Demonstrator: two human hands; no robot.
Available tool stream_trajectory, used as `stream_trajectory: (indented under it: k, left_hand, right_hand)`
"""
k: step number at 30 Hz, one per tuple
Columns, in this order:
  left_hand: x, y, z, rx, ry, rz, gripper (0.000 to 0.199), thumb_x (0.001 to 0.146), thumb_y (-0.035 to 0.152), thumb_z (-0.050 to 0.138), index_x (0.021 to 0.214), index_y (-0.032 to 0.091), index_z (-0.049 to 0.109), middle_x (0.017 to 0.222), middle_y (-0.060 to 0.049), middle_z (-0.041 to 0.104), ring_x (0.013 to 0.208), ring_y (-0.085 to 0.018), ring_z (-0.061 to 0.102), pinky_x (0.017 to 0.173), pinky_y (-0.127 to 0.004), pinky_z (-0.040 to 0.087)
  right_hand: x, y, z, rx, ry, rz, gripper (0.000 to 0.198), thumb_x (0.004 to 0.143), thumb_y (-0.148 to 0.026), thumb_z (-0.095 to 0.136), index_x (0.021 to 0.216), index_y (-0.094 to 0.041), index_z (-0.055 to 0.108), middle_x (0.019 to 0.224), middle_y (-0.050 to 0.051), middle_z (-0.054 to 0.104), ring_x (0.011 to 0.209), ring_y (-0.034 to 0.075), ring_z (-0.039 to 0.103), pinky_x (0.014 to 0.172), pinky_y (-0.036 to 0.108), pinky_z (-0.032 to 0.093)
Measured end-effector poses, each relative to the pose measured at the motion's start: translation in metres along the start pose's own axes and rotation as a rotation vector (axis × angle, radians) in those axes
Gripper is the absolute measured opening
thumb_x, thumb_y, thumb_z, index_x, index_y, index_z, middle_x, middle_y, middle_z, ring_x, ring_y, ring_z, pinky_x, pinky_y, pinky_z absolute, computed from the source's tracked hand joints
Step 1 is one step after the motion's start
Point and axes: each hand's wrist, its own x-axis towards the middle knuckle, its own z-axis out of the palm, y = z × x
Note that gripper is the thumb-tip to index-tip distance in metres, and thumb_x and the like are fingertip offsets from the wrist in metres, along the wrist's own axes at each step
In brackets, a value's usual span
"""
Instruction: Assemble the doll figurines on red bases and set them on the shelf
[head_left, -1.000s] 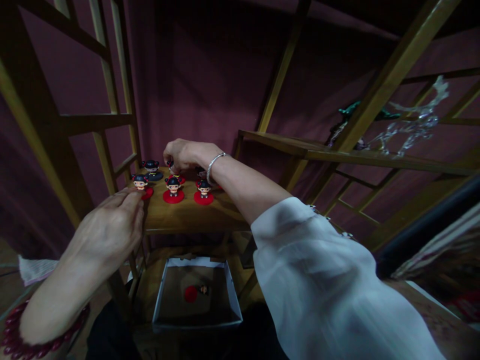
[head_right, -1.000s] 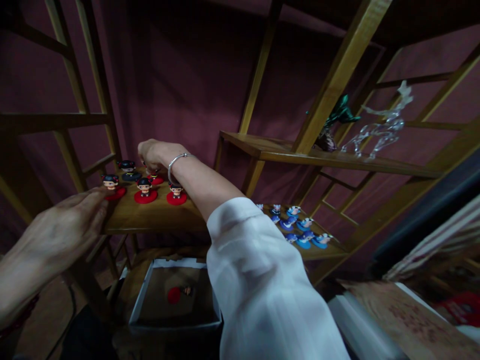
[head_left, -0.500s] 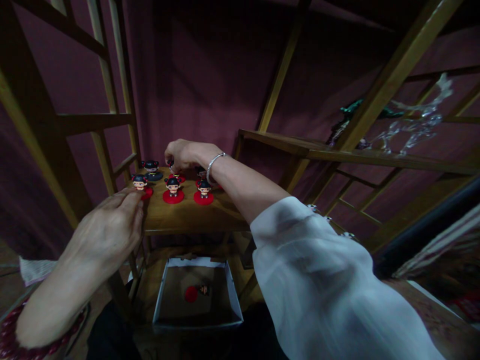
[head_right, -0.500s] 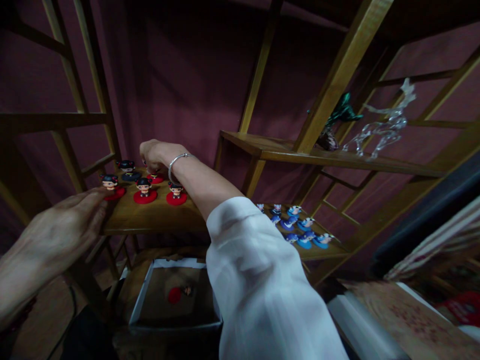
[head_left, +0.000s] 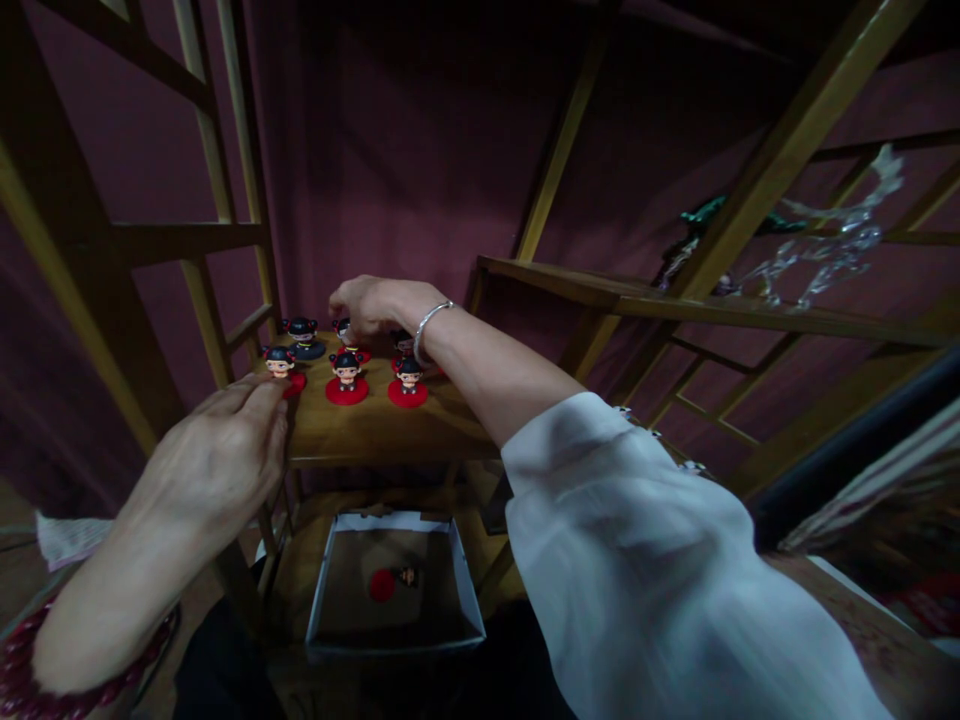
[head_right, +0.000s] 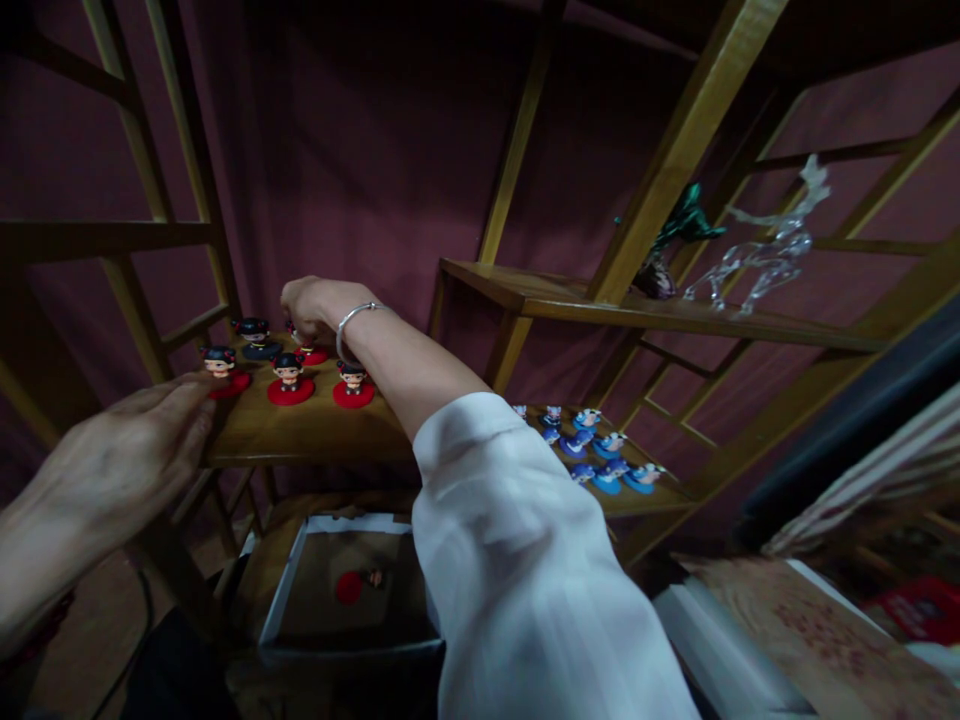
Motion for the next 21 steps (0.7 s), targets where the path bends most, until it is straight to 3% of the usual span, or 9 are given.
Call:
stream_trajectory:
  k: [4,10,21]
  left_hand:
    - [0.001,0.0,0.0,-0.001,-0.032,-0.015,0.052,0.085,0.029,0.018,0.105,0.005,0.059,0.102,-0.018,0.064,0.095,-0.026,0.061,0.082,-0.037,0.05]
    - [0.002,0.001,-0.001,-0.009,-0.094,-0.051,0.052,0.084,0.029,0.018,0.105,0.006,0.058,0.102,-0.018,0.063,0.093,-0.027,0.061,0.081,-0.038,0.049]
    - [0.002,0.002,-0.003,-0.028,-0.127,-0.075,0.051,0.084,0.032,0.016,0.103,0.01,0.057,0.094,-0.015,0.062,0.089,-0.026,0.061,0.082,-0.038,0.048]
  right_hand:
    - [-0.014,0.004,-0.01,-0.077,0.025,0.032,0.05,0.069,-0.014,0.068,0.117,-0.014,0.055,0.113,0.007,0.06,0.099,0.021,0.056,0.082,0.026,0.044]
    - [-0.016,0.029,-0.016,-0.088,-0.033,0.026,0.045,0.069,-0.031,0.07,0.109,-0.015,0.062,0.102,0.005,0.064,0.097,0.023,0.056,0.081,0.029,0.043]
    - [-0.019,0.043,0.001,-0.058,-0.207,0.031,0.051,0.065,-0.036,0.072,0.11,-0.015,0.06,0.1,0.004,0.064,0.095,0.02,0.056,0.08,0.027,0.043]
